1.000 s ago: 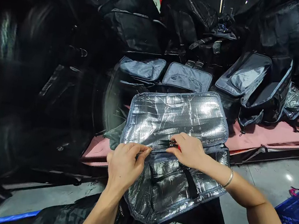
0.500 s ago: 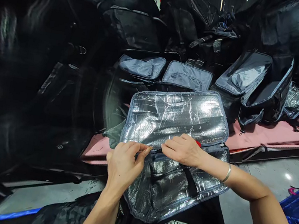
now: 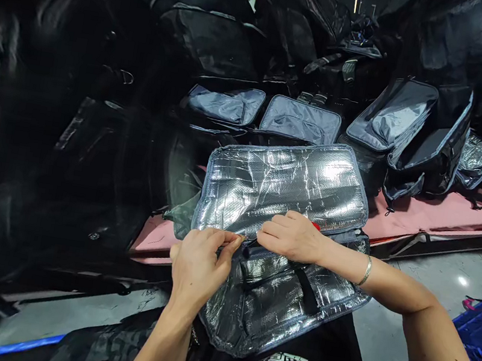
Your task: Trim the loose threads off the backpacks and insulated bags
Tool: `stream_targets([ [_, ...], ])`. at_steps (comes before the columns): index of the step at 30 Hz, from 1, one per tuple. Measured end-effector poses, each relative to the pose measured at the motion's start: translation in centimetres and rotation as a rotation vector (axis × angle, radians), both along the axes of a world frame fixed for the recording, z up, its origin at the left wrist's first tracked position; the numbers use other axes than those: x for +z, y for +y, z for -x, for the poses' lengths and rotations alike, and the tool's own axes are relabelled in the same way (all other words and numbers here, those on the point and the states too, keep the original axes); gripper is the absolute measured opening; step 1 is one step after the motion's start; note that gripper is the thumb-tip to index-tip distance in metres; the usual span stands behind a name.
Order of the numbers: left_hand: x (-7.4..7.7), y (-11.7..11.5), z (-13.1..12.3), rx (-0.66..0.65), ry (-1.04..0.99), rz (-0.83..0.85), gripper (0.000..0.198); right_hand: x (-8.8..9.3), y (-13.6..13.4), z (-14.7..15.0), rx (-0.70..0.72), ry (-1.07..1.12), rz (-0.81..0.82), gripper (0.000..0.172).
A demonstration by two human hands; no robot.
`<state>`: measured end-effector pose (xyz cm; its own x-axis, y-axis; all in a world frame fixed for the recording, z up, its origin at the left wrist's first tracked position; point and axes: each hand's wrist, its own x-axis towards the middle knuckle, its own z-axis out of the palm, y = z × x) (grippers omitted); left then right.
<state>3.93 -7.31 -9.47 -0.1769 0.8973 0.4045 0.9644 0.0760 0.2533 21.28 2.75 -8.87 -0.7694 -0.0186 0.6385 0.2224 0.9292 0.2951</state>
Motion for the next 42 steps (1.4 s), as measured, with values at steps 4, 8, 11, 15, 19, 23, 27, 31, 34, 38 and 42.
stream_targets([
  [4,-0.1,0.0,0.0,-0.015,0.000,-0.013,0.018,0.0,0.2,0.0,0.007,-0.001,0.027,0.022],
  [8,-0.1,-0.1,-0.1,-0.025,0.005,-0.034,0.018,-0.2,0.5,-0.2,0.015,-0.025,0.078,0.025],
  [11,-0.1,-0.2,-0.2,-0.032,0.009,-0.048,0.019,-0.3,0.8,-0.4,0.020,-0.082,0.143,0.028],
  [15,-0.1,-0.3,-0.3,-0.034,0.009,-0.040,0.018,-0.1,1.2,-0.4,0.039,-0.167,0.246,0.026],
  [19,0.0,-0.4,-0.4,-0.023,0.003,-0.024,0.017,0.1,1.3,-0.4,0.034,-0.160,0.274,0.023],
  [23,0.0,-0.4,-0.3,-0.033,0.003,-0.027,0.017,0.1,0.8,-0.3,0.032,-0.101,0.119,0.021],
  [27,-0.1,-0.4,-0.3,-0.025,0.012,-0.033,0.018,0.0,0.4,-0.1,0.022,-0.091,0.014,0.022],
  [31,0.0,-0.4,-0.3,-0.022,0.016,-0.016,0.019,0.2,0.6,0.1,0.032,-0.121,0.059,0.024],
  [34,0.1,-0.4,-0.5,-0.026,0.011,-0.010,0.019,0.4,1.1,0.1,0.061,-0.178,0.164,0.024],
  [38,0.1,-0.5,-0.7,-0.035,0.012,-0.021,0.020,0.5,1.7,0.2,0.086,-0.263,0.304,0.023],
  [42,0.0,-0.5,-0.5,-0.049,0.011,-0.036,0.020,0.6,2.0,0.0,0.113,-0.271,0.555,0.015],
])
